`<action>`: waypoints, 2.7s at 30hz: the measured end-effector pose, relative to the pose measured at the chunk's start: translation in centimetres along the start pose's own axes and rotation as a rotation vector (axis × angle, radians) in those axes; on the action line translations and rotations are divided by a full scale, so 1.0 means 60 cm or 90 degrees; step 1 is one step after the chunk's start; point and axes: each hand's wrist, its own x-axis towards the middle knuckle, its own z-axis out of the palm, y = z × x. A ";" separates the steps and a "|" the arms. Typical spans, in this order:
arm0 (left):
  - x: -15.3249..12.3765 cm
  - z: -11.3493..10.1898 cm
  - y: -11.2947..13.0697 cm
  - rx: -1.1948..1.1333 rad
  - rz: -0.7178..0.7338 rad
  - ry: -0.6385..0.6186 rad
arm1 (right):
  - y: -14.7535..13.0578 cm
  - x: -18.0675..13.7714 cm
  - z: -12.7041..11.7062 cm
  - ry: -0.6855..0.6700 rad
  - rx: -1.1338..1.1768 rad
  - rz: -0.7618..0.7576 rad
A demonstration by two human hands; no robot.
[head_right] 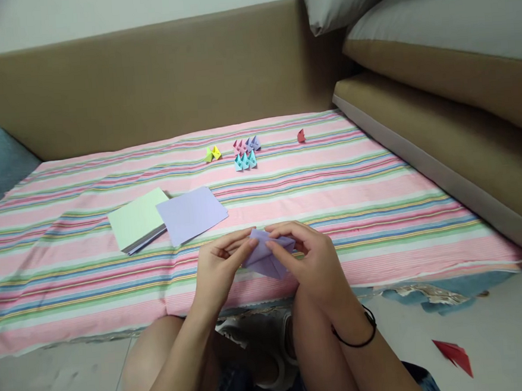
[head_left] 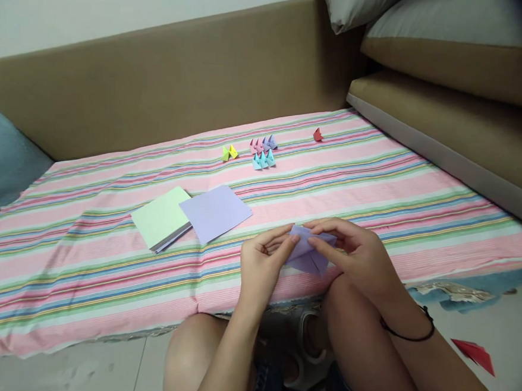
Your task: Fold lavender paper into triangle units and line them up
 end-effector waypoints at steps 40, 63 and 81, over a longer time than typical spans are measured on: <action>-0.020 0.011 0.010 -0.038 -0.014 0.062 | -0.030 -0.027 0.032 0.092 0.220 0.211; -0.023 0.010 0.005 0.000 -0.028 0.059 | -0.028 -0.029 0.030 0.089 0.144 0.207; -0.012 0.006 0.000 0.004 0.019 0.153 | -0.013 -0.026 0.040 0.033 0.175 0.313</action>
